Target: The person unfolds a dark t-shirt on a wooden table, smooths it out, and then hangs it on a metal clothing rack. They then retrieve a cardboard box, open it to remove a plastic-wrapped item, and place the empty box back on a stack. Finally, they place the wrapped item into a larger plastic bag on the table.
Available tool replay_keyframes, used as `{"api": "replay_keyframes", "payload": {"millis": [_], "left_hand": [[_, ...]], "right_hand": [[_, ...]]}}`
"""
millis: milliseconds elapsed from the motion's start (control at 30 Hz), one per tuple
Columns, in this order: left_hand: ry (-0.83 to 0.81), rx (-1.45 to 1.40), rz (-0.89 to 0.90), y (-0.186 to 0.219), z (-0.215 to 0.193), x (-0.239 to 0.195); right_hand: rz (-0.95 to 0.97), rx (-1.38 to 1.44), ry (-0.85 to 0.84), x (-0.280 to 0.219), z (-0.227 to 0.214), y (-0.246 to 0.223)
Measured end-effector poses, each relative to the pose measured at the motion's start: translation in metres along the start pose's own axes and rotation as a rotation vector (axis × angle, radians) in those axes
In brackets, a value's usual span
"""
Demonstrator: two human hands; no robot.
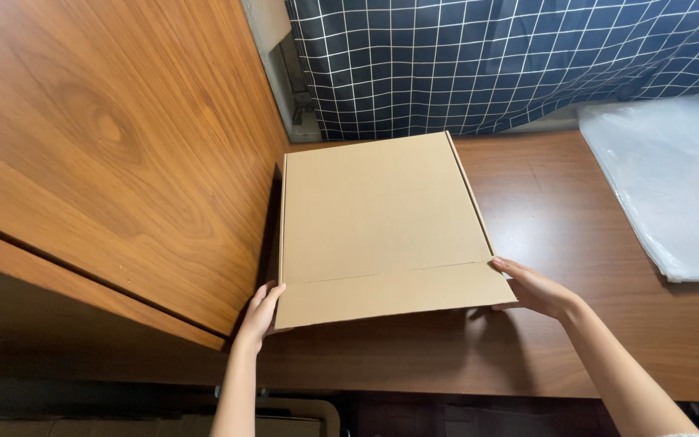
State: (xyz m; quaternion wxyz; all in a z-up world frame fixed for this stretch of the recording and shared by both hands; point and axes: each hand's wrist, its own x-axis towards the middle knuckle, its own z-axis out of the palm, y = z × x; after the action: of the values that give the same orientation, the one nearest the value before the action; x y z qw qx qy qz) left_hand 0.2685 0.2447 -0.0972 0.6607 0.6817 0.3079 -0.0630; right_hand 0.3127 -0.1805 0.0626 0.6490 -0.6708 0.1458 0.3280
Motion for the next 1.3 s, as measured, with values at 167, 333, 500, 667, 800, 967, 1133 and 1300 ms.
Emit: {"api": "replay_keyframes", "payload": {"millis": [167,333,500,667,800,967,1133,1300], "left_hand": [[-0.086,-0.089,-0.068,0.070,0.018,-0.098],[-0.148,-0.080,-0.035,0.063,0.007,-0.094],[-0.134,-0.061,-0.042,0.100,0.010,-0.138],[-0.198,-0.058,-0.031,0.129,0.007,-0.171],[-0.201,-0.104,0.015,0.150,0.004,-0.193],[-0.222,-0.083,0.039,0.164,0.000,-0.198],[-0.322,-0.225,0.286,0.176,-0.006,-0.186],[-0.320,-0.292,0.515,0.184,-0.005,-0.163]], "right_hand": [[-0.013,-0.047,0.033,0.005,-0.009,0.008],[-0.048,-0.102,0.077,-0.033,0.012,-0.010],[-0.111,-0.163,0.071,-0.061,0.021,-0.023],[-0.101,-0.314,0.040,-0.055,-0.004,-0.024],[-0.165,-0.409,0.014,-0.056,-0.023,-0.025],[-0.244,-0.305,0.064,-0.055,-0.034,-0.033],[-0.376,-0.251,0.140,-0.046,-0.034,-0.039],[-0.667,0.018,0.026,-0.026,-0.032,-0.047]]}}
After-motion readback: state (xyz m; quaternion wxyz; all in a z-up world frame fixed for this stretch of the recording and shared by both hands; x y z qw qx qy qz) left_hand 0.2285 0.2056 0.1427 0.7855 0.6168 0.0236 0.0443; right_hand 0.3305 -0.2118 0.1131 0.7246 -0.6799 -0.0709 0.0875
